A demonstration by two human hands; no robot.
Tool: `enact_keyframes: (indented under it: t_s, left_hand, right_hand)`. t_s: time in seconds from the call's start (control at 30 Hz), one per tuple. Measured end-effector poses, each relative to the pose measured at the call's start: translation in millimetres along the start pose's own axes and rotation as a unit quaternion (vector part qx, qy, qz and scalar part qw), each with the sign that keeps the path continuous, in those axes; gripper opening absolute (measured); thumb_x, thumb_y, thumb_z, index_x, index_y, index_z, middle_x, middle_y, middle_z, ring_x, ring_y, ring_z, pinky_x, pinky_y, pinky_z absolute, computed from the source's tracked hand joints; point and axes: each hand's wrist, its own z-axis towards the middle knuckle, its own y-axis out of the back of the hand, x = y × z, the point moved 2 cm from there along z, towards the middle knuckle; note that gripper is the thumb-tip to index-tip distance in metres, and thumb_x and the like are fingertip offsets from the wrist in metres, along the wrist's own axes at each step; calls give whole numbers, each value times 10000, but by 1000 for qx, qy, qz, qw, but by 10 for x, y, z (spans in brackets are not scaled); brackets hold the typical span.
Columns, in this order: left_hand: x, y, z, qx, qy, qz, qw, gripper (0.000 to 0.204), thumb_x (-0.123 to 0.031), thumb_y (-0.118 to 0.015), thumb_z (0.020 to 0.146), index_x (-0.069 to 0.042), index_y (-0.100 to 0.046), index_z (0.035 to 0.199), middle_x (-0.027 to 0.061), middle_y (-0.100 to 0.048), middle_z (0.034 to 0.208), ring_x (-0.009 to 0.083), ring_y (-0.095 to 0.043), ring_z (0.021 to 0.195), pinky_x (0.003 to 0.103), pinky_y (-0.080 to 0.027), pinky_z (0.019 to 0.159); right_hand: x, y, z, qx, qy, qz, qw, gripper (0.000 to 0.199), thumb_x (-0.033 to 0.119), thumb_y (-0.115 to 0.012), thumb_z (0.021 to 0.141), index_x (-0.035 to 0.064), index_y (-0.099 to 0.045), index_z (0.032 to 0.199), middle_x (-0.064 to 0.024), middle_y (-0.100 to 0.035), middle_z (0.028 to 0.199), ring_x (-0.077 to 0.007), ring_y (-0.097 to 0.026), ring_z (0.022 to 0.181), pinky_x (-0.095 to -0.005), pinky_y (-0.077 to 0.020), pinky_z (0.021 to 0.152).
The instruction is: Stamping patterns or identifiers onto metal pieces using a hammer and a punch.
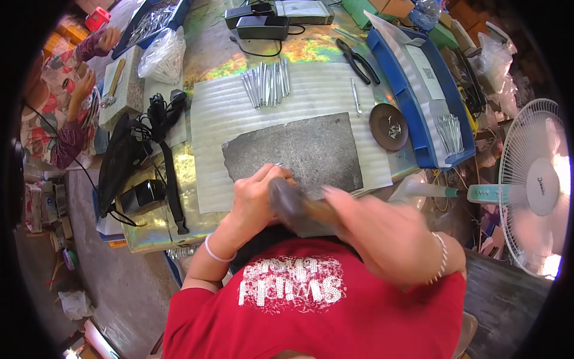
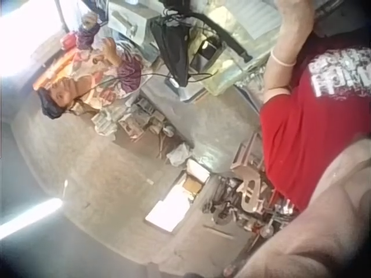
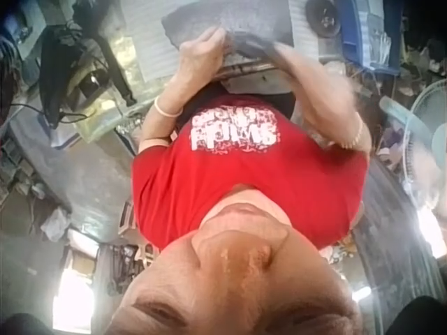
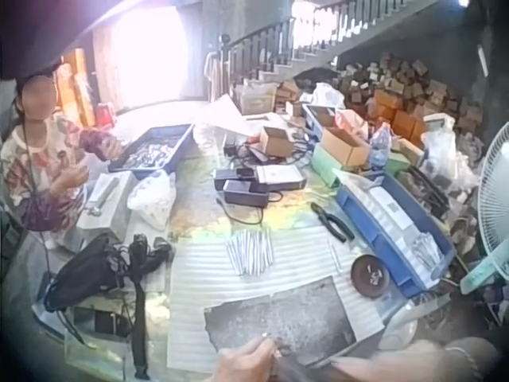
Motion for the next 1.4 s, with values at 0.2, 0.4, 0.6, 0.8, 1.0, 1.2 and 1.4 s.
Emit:
enact_keyframes:
  t_s: [0.2,0.4,0.6,0.8,1.0,1.2,1.4]
  left_hand:
    - [-85,73,48,-3,24,12,1000,123,-29,-610,749,-93,-531,818,69,-527,711,269,-569,522,351,-438,421]
    - [-33,39,35,5,21,4,1000,117,-24,-604,753,-91,-532,816,69,-527,710,271,-570,523,352,-439,422]
    - [-55,70,70,4,21,13,1000,122,-10,-599,748,-93,-533,809,75,-520,707,278,-565,524,355,-436,424]
    - [-47,93,31,11,25,1,1000,93,-4,-602,785,-64,-550,833,72,-561,718,240,-592,527,317,-456,437]
    - [-70,481,66,-70,300,-674,671,177,-170,-506,947,-2,-553,917,144,-638,866,140,-623,583,200,-497,514]
    - [-18,513,91,-72,317,-703,632,167,-160,-507,945,2,-549,937,151,-629,890,139,-619,581,202,-498,519]
    - [-30,569,107,-72,335,-592,729,228,-58,-550,896,-13,-487,1110,141,-638,841,127,-581,563,206,-474,525]
  right_hand:
    - [-80,-73,-3,-56,-13,117,991,545,-65,-620,756,-41,-445,1272,-150,-586,822,-285,-605,665,-345,-486,556]
    - [11,161,-20,-40,-69,93,992,503,-36,-582,791,-11,-456,1278,-184,-619,969,-314,-637,811,-355,-517,671]
    - [-59,-35,22,-1,-24,73,997,534,-13,-657,741,-35,-471,1241,-158,-590,821,-273,-614,663,-333,-475,514]
    - [-220,-120,-38,-123,-84,137,979,459,-52,-592,794,-37,-480,1239,-209,-616,963,-323,-633,748,-340,-503,639]
    - [-643,-743,34,-159,-153,58,974,419,29,-570,834,38,-496,1246,-163,-585,869,-346,-579,707,-378,-460,599]
    - [-761,-1078,83,-90,-176,-36,980,465,69,-604,795,48,-469,1239,-150,-541,903,-341,-560,706,-410,-458,610]
    - [-1262,-863,224,-120,-165,38,978,327,103,-596,810,-6,-531,1112,-182,-572,927,-324,-585,779,-407,-468,677]
